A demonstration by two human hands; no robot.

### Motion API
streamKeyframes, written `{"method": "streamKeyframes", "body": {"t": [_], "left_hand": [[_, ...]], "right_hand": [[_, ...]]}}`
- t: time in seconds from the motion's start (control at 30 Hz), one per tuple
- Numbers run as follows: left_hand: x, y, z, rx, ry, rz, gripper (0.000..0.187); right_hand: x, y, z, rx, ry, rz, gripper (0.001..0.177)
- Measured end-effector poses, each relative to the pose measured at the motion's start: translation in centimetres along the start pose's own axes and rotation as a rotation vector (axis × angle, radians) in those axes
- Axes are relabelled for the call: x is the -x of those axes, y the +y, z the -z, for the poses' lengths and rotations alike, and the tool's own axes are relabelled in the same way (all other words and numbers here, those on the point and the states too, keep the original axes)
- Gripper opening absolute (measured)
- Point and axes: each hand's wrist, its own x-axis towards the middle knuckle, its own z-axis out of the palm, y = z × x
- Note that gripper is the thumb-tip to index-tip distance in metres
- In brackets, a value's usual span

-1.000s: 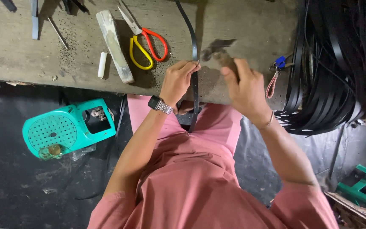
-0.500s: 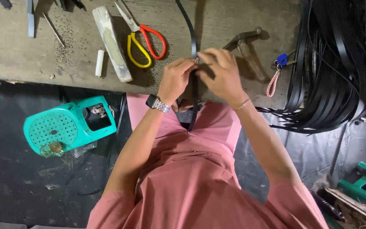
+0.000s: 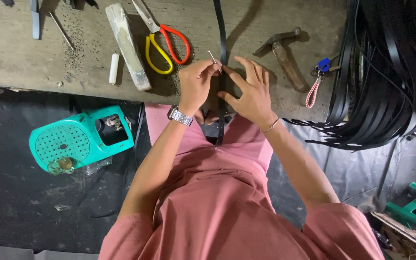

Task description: Punching holes in a leather strap using a manual punch and a hammer on a workbench.

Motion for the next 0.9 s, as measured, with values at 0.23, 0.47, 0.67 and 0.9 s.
{"method": "streamKeyframes", "body": {"t": [0.23, 0.47, 0.67, 0.9], "left_hand": [[0.4, -0.5, -0.4, -0.025, -0.028, -0.078, 0.014], [0.5, -0.7, -0.6, -0.071, -0.027, -0.109, 0.014], [0.5, -0.7, -0.6, -0.11, -0.046, -0.133, 0.015], [1.4, -2.1, -0.2, -0.279, -0.284, -0.141, 0.022]], "right_hand": [[0.5, 0.5, -0.5, 0.018, 0.005, -0.006, 0.058], [0.4, 0.5, -0.4, 0.024, 0.003, -0.006, 0.058], [0.5, 0.6, -0.6, 0.019, 0.004, -0.011, 0.058], [-0.2, 1.9, 2.1, 0.134, 0.19, -0.323, 0.039]]}}
